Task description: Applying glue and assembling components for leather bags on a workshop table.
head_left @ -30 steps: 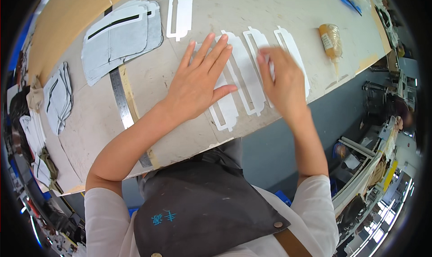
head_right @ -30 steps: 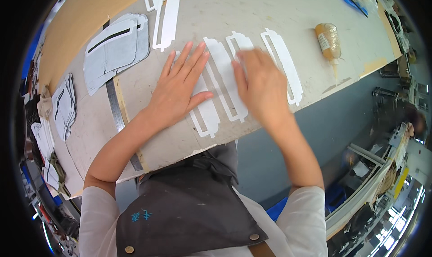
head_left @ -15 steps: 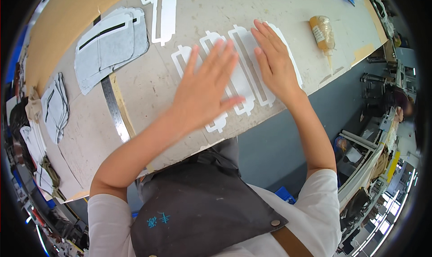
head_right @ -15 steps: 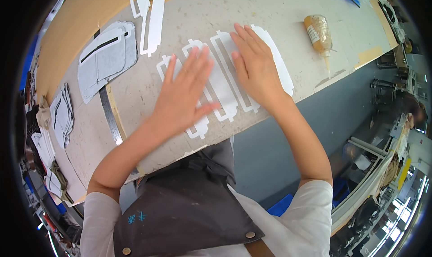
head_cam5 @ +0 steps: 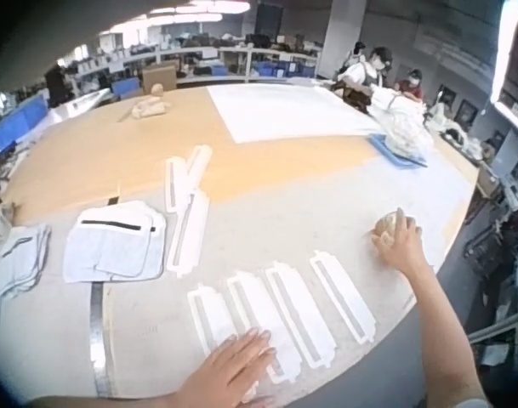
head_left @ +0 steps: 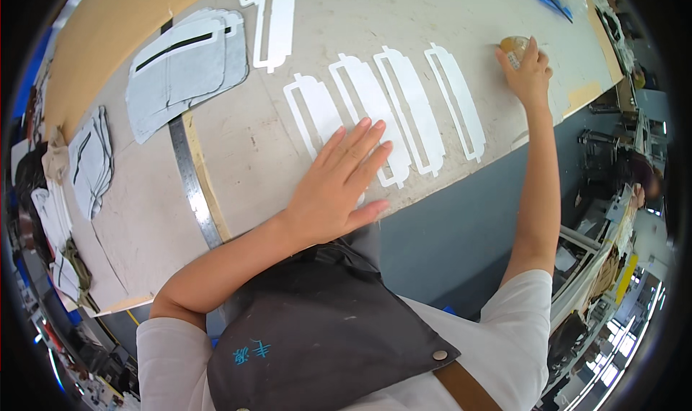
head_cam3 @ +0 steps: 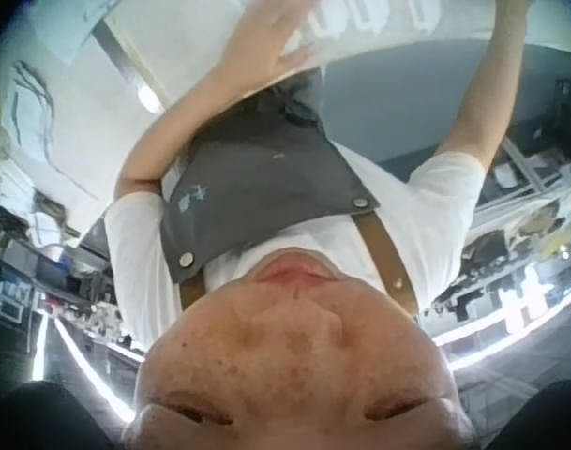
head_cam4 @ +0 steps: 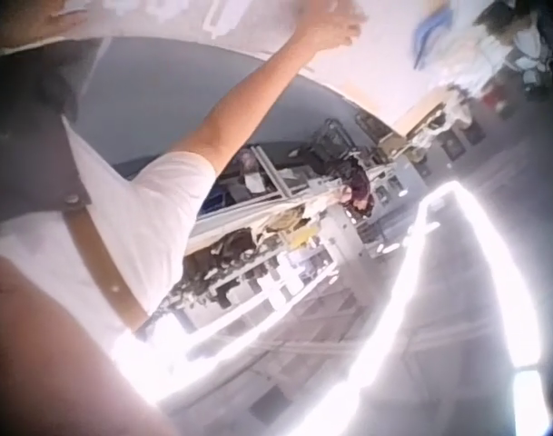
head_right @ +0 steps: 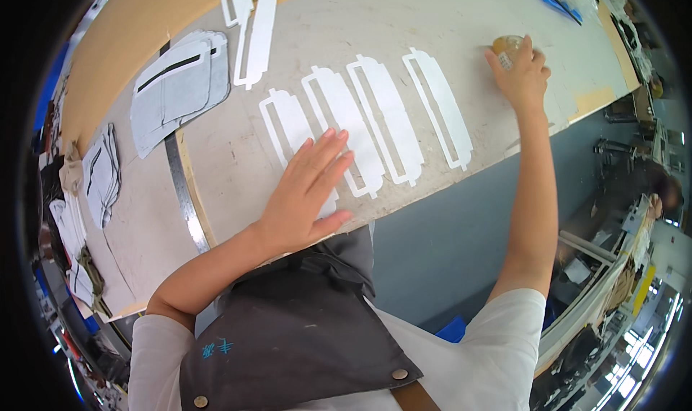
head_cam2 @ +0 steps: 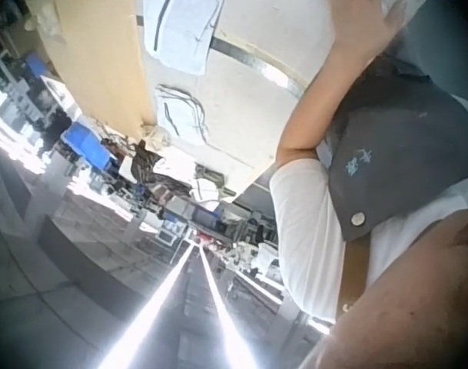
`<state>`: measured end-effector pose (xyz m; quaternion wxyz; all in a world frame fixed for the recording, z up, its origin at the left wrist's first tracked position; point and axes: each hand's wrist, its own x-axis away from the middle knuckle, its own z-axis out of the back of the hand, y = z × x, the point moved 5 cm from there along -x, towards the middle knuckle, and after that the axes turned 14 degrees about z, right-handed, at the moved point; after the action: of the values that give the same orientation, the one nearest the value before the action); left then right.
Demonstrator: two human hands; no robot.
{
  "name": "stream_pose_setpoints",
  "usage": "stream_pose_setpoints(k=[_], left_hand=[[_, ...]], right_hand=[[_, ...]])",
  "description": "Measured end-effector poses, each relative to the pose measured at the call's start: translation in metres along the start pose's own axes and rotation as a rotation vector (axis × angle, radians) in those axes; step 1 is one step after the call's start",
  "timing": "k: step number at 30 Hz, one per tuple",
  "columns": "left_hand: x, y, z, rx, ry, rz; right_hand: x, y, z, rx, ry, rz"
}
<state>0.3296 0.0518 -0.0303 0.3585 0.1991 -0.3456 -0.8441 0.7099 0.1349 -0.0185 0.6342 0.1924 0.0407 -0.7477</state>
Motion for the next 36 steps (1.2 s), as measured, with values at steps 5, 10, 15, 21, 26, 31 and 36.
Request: stream_pose_setpoints(k=[5,10,15,21,26,31,36], left_hand=[[0.011,-0.038,0.036,-0.095,0.239,0.024],[0.009,-0.065,0.066,-0.212,0.345,0.070],[0.003,-0.070,0.063,-0.285,0.349,0.064],[0.004,-0.070,0.059,-0.278,0.344,0.083],[0.002,-0.068,0.057,-0.332,0.323,0.095],[0.002,-0.067,0.057,-0.365,0.313,0.105],[0.002,-0.065,0.057,-0.365,0.315,0.097]], right_hand=[[-0.014,0.005,0.021,-0.401,-0.109,-0.217],[-0.017,-0.074,0.044,-2.060,0.243,-0.502],[-0.012,-0.181,0.046,-2.496,0.144,-0.491],[-0.012,-0.218,0.044,-2.525,0.034,-0.408],[-0.013,-0.213,0.036,-2.140,0.005,-0.269],[-0.010,-0.215,0.034,-1.997,0.008,-0.221],[-0.009,-0.217,0.036,-1.906,0.002,-0.197]])
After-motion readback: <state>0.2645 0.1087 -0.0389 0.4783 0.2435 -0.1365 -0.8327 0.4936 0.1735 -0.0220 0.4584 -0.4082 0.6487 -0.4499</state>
